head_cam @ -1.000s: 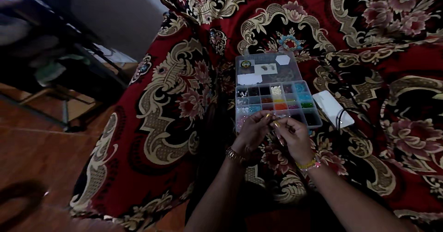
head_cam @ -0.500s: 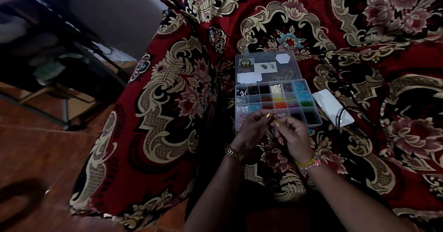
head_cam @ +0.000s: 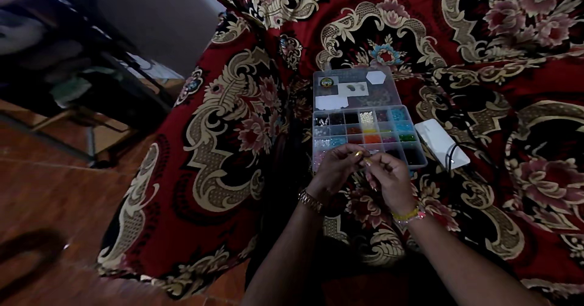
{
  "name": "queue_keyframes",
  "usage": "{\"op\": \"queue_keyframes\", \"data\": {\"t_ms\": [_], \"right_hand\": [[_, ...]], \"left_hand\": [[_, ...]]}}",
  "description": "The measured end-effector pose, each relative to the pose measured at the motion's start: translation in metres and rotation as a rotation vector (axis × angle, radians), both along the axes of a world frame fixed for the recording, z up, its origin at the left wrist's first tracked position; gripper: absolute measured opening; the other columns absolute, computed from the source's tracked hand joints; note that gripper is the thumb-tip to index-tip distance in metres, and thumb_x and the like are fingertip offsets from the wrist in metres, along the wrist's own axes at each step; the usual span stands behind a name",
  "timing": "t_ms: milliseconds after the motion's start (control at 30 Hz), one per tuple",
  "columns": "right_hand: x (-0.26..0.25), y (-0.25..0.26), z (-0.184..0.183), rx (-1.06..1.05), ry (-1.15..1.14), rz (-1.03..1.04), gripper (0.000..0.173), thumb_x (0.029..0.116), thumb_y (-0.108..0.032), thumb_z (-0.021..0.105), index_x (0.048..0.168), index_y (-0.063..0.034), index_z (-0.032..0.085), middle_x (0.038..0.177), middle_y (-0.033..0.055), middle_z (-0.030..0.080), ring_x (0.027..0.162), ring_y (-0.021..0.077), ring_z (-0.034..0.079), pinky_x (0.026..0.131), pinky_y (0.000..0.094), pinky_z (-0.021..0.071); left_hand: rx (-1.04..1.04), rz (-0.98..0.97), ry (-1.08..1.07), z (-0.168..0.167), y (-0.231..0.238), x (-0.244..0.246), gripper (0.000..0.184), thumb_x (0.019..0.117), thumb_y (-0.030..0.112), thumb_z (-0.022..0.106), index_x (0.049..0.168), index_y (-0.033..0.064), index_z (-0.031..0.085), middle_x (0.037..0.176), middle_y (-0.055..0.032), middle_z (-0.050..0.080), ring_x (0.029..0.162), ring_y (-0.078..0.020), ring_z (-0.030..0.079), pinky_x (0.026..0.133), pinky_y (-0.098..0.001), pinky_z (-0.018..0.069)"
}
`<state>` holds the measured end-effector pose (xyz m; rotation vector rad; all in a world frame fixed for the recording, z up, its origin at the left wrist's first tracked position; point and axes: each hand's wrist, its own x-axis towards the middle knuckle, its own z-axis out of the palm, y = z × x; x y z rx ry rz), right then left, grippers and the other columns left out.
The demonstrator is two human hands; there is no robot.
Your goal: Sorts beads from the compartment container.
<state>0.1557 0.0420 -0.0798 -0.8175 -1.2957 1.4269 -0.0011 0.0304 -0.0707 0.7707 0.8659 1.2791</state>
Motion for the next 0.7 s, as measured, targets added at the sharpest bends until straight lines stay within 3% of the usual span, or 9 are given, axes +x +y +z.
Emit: {"op": "queue_keyframes", "data": {"t_ms": [133,267,500,700], "right_hand": [[0.0003,0.0014,-0.0013,0.035,-0.065,0.007,0.015,0.0997,-0.011,0.057,0.093,-0.0042,0.068,0.067,-0.0069,0.063,0.051,0.001,0.056,0.048,0.0176,0.0504],[0.0001,0.0028,-0.0028,0.062,-0.108,0.024,0.014,0.0991,-0.012,0.055,0.095,-0.0069,0.068,0.068,-0.0089,0.064,0.051,0.0006,0.057,0.048,0.0176,0.0514],[0.0003,0.0038,-0.0074,0.044,-0.063,0.025,0.013,0.0978,-0.011,0.053,0.093,-0.0121,0.066,0.067,-0.013,0.063,0.051,-0.0023,0.056,0.049,0.0144,0.0502],[-0.0011,0.0027,-0.0042,0.0,-0.003,0.024,0.016,0.0978,-0.007,0.051,0.101,-0.0075,0.067,0.074,-0.0107,0.067,0.05,-0.0014,0.056,0.047,0.0149,0.0502]], "left_hand": [[0.056,-0.004,0.165,0.0024,0.0019,-0.0018,0.013,0.0994,0.0,0.056,0.103,0.0017,0.069,0.096,-0.0019,0.072,0.089,-0.0107,0.069,0.086,-0.0315,0.0584],[0.099,-0.004,0.287,0.0047,0.0036,-0.0058,0.013,0.0972,-0.002,0.059,0.107,-0.0038,0.068,0.098,-0.0044,0.072,0.09,-0.0105,0.069,0.087,-0.0318,0.0579],[0.157,0.009,0.24,0.0083,0.0026,-0.0071,0.012,0.0933,-0.01,0.06,0.1,-0.0062,0.069,0.099,-0.0052,0.073,0.09,-0.0084,0.068,0.087,-0.0291,0.057],[0.199,0.018,0.208,0.005,0.0039,-0.0049,0.01,0.0944,-0.005,0.061,0.101,-0.0066,0.068,0.101,-0.0071,0.071,0.092,-0.0094,0.067,0.087,-0.03,0.0561]]}}
